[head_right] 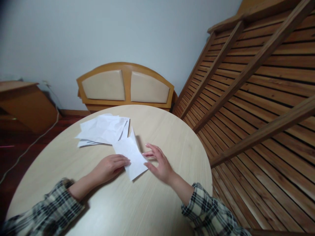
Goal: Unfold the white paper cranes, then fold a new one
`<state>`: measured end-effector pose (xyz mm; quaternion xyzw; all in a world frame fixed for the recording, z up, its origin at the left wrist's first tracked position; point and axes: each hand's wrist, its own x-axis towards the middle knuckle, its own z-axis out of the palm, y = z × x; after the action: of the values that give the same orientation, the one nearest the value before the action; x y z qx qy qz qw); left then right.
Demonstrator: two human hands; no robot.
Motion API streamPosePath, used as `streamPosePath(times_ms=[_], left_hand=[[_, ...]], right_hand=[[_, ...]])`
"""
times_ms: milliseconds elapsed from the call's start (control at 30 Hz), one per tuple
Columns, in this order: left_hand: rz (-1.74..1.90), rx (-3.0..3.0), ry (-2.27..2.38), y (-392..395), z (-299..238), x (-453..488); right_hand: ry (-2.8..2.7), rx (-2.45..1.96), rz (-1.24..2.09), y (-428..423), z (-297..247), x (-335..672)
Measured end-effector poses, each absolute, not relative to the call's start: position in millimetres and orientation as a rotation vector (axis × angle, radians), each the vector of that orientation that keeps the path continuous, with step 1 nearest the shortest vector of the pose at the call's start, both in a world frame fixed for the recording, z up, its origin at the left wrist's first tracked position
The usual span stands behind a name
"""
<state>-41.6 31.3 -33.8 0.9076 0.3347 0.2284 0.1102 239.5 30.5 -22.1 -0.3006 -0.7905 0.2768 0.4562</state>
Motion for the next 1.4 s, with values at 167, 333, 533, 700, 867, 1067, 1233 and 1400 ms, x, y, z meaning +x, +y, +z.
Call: streamPosePath(times_ms=[167,333,533,700,867,1067,1233,1400], left_hand=[[0.674,2.742,1.038,30.8,-29.1,-40.4],[0.71,2.832,1.1,31.9,-25.0,-42.6],[0.896,2.872,1.347,29.9,-28.8,-44.7],[0.797,2.959,1.385,25.7,-27.7,-42.7],[0.602,2.949,1.287,28.5,-25.5,-43.5],[0.659,2.836,1.217,31.3,-27.5,-44.7],[0.666,2.824,1.182,32.1,-30.2,-45.3],[0.647,2.811,1.125,33.3,-31.5,-45.6]], right_hand=[[-2.379,-0.68,0.623,27.7,-14.9,237.0],[-2.613,-0.86,0.614,30.3,-15.2,233.6],[-2.696,-0.956,0.593,28.0,-20.4,231.6],[-2.701,-0.952,0.525,26.6,-24.1,232.4],[-2.687,-0.871,0.461,25.4,-21.4,232.6],[-2.681,-0.842,0.444,25.9,-19.0,232.7],[-2.653,-0.854,0.439,28.0,-17.7,235.2],[-2.621,-0.815,0.473,30.3,-15.9,237.4]])
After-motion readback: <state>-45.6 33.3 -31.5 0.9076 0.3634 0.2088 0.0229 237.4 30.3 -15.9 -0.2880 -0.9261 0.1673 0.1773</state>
